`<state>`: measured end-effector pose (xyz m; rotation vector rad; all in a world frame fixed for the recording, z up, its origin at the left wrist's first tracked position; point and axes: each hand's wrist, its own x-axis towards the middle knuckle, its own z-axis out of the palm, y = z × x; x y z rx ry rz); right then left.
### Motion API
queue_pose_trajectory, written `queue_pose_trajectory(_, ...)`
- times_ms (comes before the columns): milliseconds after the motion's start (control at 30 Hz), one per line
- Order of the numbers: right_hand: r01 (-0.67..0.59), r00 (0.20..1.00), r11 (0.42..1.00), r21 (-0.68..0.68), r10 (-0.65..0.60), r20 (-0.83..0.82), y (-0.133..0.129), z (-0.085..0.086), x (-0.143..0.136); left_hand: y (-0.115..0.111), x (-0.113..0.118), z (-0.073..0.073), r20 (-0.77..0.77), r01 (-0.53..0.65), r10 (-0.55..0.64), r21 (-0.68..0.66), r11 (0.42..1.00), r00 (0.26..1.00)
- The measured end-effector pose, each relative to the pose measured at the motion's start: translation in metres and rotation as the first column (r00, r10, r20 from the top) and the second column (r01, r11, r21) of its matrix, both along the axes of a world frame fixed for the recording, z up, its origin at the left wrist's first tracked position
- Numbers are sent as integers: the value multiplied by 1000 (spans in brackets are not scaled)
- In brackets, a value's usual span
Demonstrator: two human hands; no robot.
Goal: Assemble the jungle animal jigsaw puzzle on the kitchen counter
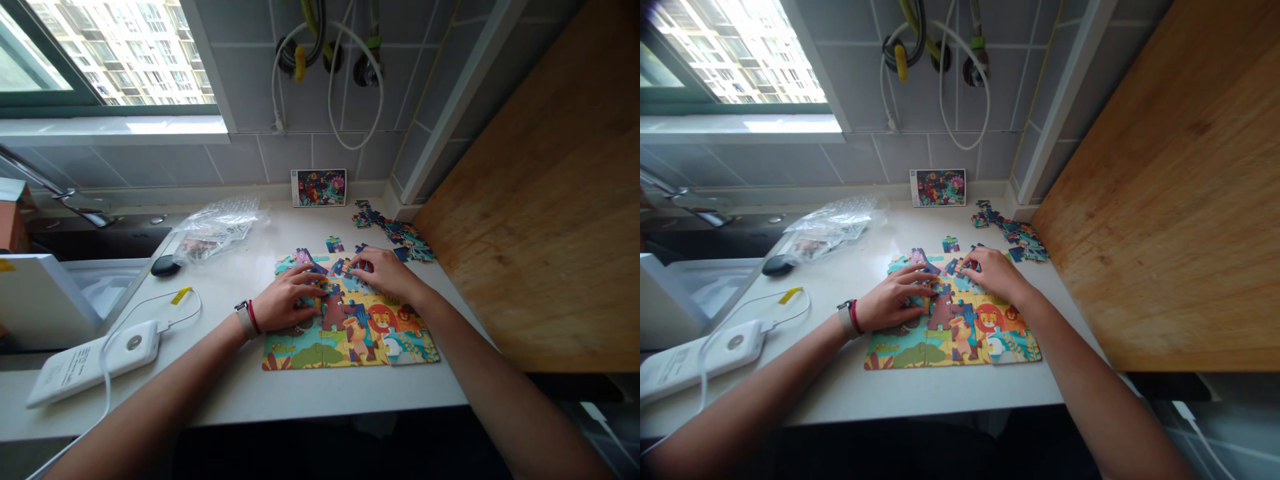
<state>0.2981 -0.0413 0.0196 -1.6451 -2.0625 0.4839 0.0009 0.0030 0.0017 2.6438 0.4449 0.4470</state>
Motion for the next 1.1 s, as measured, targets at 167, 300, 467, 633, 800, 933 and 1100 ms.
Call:
queue_pose_trajectory(167, 172, 985, 980, 102, -167, -53, 5, 2, 15, -2, 1, -2, -5, -1, 1, 5, 1000, 1000)
queue_pose_trajectory(300, 306, 948, 937, 169, -282, -150, 9, -2, 22, -1, 0, -4, 30, -2, 2, 20, 1000, 1000)
queue_pose_trajectory(467, 365, 923, 911, 190, -328, -201, 12, -10, 25, -3, 1, -3, 56, 6, -8, 27, 1000, 998)
queue_pose_trajectory(633, 492, 850, 844, 215, -411, -330, 17, -11, 37, -3, 3, -3, 82, 23, -27, 45, 999, 996)
queue_pose_trajectory(800, 718, 606, 681, 142, -513, -608, 24, -12, 71, -3, 2, -6, 125, 22, -27, 40, 999, 992)
queue_pose_trajectory(933, 788, 517, 608, 95, -570, -639, 28, -20, 97, -5, 4, -4, 167, 27, -29, 14, 1000, 985)
queue_pose_trajectory(1100, 742, 595, 660, 122, -563, -573, 33, -30, 99, -11, 8, -2, 184, 29, -30, 5, 1000, 982)
